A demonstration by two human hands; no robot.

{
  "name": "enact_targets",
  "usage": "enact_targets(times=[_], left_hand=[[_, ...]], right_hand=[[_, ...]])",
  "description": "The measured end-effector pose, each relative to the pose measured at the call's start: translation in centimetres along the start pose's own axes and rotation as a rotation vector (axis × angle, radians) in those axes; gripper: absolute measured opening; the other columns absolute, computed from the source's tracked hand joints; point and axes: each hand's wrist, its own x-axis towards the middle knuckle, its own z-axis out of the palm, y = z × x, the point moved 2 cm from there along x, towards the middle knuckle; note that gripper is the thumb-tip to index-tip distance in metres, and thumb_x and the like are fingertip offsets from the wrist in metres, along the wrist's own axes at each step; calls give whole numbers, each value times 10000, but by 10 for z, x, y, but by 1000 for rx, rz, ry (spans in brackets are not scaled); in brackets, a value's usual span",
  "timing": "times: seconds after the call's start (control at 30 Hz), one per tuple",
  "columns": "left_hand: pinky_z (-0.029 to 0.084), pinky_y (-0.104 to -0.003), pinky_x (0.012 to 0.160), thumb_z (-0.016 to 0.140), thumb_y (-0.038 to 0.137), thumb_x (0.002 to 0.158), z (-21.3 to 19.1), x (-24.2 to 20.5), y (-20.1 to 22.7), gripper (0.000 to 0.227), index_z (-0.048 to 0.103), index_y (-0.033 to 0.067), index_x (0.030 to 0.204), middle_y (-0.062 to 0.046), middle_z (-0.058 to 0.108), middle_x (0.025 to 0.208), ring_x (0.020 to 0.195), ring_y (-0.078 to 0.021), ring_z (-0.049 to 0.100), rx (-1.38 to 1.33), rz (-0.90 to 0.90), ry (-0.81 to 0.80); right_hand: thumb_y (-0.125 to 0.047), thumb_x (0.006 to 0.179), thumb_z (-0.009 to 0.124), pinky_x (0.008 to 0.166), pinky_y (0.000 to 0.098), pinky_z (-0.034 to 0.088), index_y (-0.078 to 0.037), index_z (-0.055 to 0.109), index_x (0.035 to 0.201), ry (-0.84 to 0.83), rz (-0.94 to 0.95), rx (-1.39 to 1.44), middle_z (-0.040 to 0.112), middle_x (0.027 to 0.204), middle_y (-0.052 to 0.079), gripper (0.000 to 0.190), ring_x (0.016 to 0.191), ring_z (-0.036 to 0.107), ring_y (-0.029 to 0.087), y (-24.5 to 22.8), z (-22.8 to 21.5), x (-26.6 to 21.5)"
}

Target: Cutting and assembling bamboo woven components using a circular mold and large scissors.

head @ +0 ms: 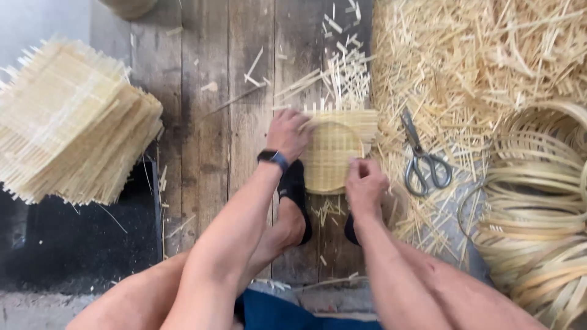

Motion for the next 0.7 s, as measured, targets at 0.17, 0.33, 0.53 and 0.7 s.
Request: enact_targets(times=[0.17, 0.33, 0.53, 0.7], left_hand=[[410, -477, 953, 730, 334, 885, 49, 15, -6, 227, 811, 182, 1032, -89, 697, 1182, 1139, -341, 585, -48, 97, -50], [492, -397, 1038, 661, 334, 1020, 59, 8, -16, 244, 758, 131, 1115, -58, 682, 1248, 1179, -293, 610, -175, -94, -87], [527, -387, 935, 711, 336, 985, 55, 18, -17, 252, 767, 110, 1081, -52, 701, 1161, 1070, -286, 653, -231, -204, -163], [555, -314, 879, 731, 364, 904, 34, 20, 0, 209, 804, 246, 1061, 29, 718, 1111, 994, -176, 709, -349, -392, -259]], right_hand=[[-258, 929, 735, 511, 366, 569, 21, 655, 850, -148, 921, 437, 653, 717, 105, 302, 565, 639, 211, 18, 50, -47], [-286, 987, 706, 506, 338, 445, 70, 680, 786, -153, 585, 111, 664, 684, 135, 410, 565, 565, 173, 57, 60, -56], [-275, 982, 681, 642, 354, 505, 54, 701, 899, -163, 341, -54, 713, 717, 134, 340, 655, 632, 194, 59, 60, -52], [-278, 921, 735, 644, 377, 517, 53, 702, 920, -94, 376, 21, 741, 768, 146, 332, 677, 628, 176, 56, 58, -58]])
